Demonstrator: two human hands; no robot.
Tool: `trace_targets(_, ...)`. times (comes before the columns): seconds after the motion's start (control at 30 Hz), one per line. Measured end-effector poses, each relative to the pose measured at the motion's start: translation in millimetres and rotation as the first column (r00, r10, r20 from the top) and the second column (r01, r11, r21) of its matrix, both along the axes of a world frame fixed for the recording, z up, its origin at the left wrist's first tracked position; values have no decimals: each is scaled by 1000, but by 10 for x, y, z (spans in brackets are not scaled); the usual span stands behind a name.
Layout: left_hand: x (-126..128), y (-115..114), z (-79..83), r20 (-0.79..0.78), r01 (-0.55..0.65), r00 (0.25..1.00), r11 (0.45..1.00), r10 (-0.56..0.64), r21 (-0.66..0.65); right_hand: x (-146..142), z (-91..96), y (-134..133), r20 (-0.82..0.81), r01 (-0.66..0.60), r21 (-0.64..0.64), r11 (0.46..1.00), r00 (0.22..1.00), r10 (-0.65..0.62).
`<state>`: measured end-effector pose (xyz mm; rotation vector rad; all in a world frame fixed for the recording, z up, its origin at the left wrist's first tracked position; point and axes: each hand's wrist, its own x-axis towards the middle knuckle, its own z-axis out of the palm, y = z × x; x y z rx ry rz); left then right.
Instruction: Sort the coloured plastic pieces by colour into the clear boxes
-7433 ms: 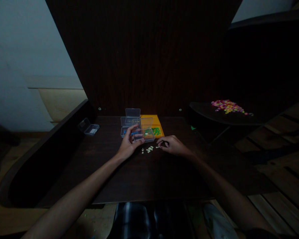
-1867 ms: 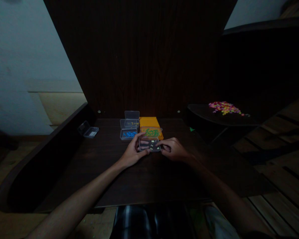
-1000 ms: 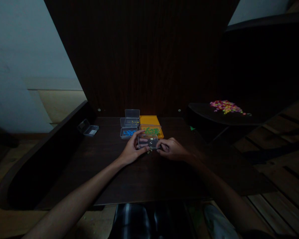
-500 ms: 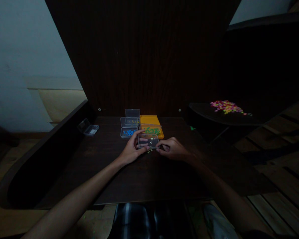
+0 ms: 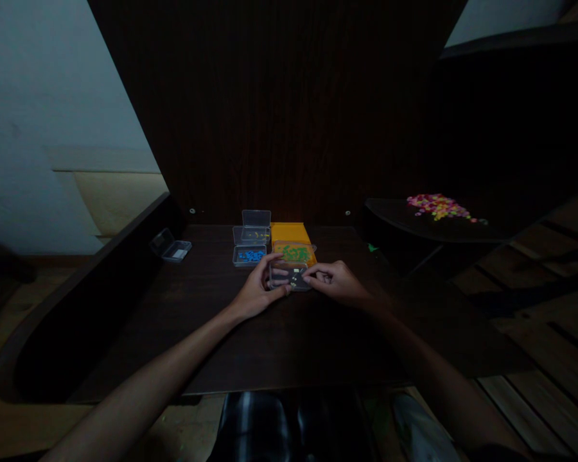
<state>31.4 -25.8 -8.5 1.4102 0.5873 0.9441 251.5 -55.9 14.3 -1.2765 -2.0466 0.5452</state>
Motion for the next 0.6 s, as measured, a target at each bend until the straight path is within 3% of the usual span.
trace_targets(0.33, 19, -40, -5, 14, 28, 999, 1000, -28, 5, 18, -88, 61, 37, 57, -84, 995, 998, -54)
trace_targets(0.6, 18, -46, -13, -3, 46, 999, 999, -46, 25, 34, -18, 28, -12, 49, -176, 983, 999, -52)
